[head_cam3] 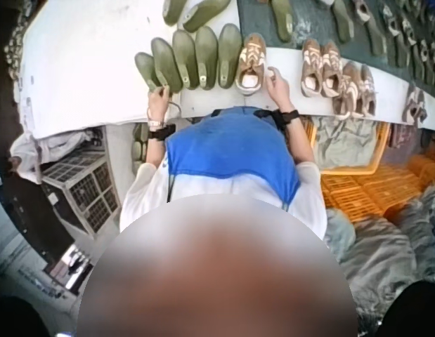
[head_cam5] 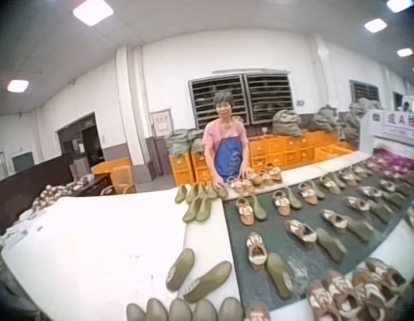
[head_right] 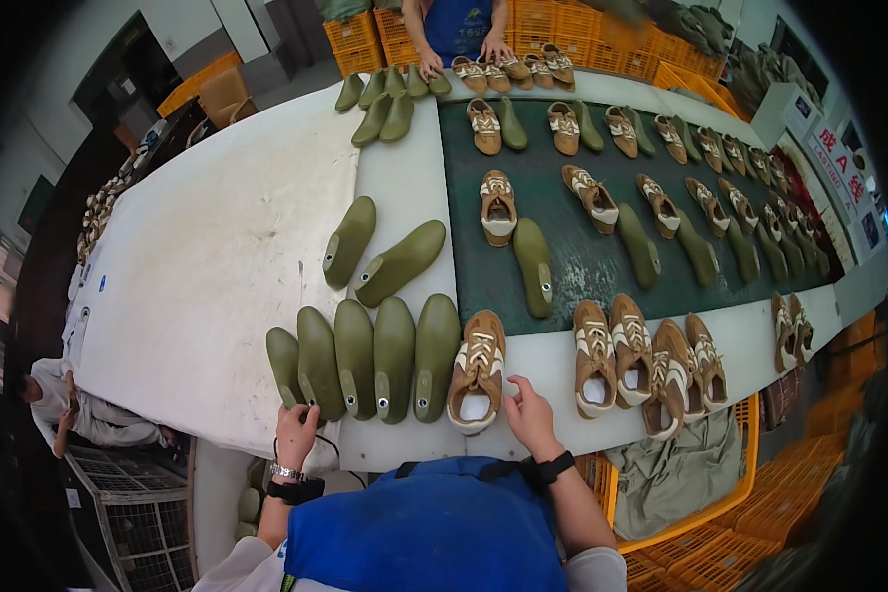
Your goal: The person retrieves brown slip-on shoes from a large sack, inserts green shoe lasts into them, and places the assembled shoes onto a conveyor belt. The person repeats this process for multiple pairs of shoes throughout the clip.
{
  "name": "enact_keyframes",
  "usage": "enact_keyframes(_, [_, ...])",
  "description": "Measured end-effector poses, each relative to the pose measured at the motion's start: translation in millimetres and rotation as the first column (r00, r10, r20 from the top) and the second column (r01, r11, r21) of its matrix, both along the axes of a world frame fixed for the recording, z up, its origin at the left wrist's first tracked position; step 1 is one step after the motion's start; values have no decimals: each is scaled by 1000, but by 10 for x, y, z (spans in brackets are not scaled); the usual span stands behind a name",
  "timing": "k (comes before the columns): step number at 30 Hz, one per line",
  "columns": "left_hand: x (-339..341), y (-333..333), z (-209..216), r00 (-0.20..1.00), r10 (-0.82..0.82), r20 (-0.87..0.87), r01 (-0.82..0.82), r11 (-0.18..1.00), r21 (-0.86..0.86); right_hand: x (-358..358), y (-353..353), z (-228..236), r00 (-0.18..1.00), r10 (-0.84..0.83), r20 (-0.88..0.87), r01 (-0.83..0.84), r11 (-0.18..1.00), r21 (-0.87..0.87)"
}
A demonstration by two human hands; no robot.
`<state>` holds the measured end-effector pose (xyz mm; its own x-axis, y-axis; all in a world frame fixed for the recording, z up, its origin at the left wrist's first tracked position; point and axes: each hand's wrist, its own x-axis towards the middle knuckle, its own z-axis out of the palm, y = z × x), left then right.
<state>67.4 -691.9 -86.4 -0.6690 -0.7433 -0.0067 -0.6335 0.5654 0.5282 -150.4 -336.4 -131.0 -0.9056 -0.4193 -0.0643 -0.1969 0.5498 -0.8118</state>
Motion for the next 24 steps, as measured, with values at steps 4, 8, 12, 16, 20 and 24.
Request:
enact_keyframes(4, [-91, 221, 233, 982, -176, -67, 135, 907, -400, -120, 32, 551, 1000, 1, 18, 1, 995, -100])
enact_keyframes(8, [-417, 631, 505, 859, -507, -75, 457, 824, -335, -205, 158, 1913, 960, 149, 238, -13, 870, -492])
enact_keyframes(12, [-696, 1194, 616, 523, -852, -25, 848, 523, -85, 234, 619, 3256, 695, 624, -358, -572, 179, -800])
enact_keyframes(16, [-878, 1527, 587, 394, -919, 15, 919, 394, 31, 446, 772, 3711, 423, 662, -619, -720, -169, -673])
enact_keyframes(20, [-1036, 1563, 457, 383, -914, 131, 924, 379, -56, 538, 927, 3785, 405, 654, -639, -736, -182, -652])
enact_keyframes(24, [-1199, 1571, 243, 351, -914, 202, 936, 343, -77, 669, 1176, 3780, 432, 629, -646, -753, -144, -643])
